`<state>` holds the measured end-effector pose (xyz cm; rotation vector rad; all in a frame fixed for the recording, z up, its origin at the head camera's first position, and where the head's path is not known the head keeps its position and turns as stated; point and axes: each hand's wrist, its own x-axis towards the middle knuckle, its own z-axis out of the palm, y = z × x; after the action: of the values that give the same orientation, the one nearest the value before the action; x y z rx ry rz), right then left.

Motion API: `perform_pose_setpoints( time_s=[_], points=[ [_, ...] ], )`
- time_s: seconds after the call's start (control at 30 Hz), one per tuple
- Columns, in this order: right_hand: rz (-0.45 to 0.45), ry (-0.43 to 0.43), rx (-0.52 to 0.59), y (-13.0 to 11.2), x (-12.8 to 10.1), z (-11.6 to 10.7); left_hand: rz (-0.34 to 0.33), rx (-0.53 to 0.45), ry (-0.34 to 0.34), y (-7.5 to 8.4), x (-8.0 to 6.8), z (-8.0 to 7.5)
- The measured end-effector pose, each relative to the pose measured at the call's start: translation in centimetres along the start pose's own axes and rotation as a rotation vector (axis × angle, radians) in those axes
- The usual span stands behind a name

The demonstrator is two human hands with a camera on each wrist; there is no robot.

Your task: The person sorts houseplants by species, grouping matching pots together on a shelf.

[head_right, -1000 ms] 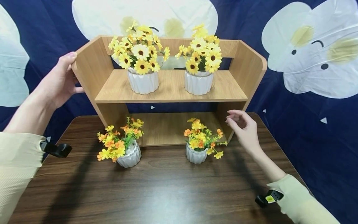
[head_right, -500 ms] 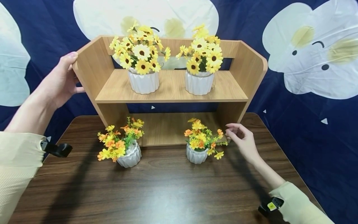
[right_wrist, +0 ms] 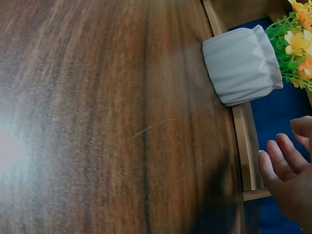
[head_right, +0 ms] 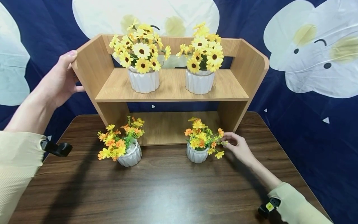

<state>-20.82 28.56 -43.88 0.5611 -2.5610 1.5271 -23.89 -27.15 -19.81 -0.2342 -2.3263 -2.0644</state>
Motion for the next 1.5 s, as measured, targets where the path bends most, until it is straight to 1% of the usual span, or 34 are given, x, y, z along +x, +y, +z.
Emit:
perform_pose_setpoints(
  time_s=[0.27,0.47,0.6,0.73,0.93,1.03,1.07,1.2,1.27,1.33,1.4,1.5],
  points=[
    [0.022,-0.089,-0.022,0.4,-0.3,0.5,0.000,-0.024,-0.003,0.0,0.0,0.0],
    [0.101,-0.142,0.078,0.5,-0.5,1.0,0.001,-0.026,0.000,-0.1,0.0,0.0],
    [0.116,-0.175,0.118,0.8,-0.6,1.4,-0.001,-0.040,0.003,-0.1,0.1,-0.1],
    [0.113,-0.172,0.067,1.1,-0.5,2.0,0.000,-0.059,0.002,-0.1,0.1,-0.1],
    [0.112,-0.139,-0.124,0.6,-0.4,2.9,-0.008,-0.049,0.007,-0.1,0.0,-0.1],
    [0.111,-0.130,-0.144,0.2,-0.4,3.3,-0.007,-0.042,0.006,-0.1,0.0,-0.1],
    [0.116,-0.126,-0.137,0.0,-0.4,3.5,-0.006,-0.041,0.006,-0.1,0.0,-0.1],
    [0.099,-0.147,-0.045,-0.2,-0.3,4.1,-0.003,-0.045,0.006,-0.1,0.0,-0.1],
    [0.069,-0.159,-0.033,-0.2,-0.2,4.4,-0.003,-0.045,0.005,-0.1,0.0,-0.1],
    [0.049,-0.169,-0.017,-1.1,-0.2,4.7,-0.004,-0.047,0.004,-0.1,0.0,-0.1],
    [0.041,-0.165,0.000,-1.3,-0.1,5.1,-0.006,-0.047,0.003,-0.1,0.0,-0.1],
    [0.061,-0.170,0.068,-1.6,0.0,5.7,-0.009,-0.047,0.004,0.0,0.0,-0.1]
  ],
)
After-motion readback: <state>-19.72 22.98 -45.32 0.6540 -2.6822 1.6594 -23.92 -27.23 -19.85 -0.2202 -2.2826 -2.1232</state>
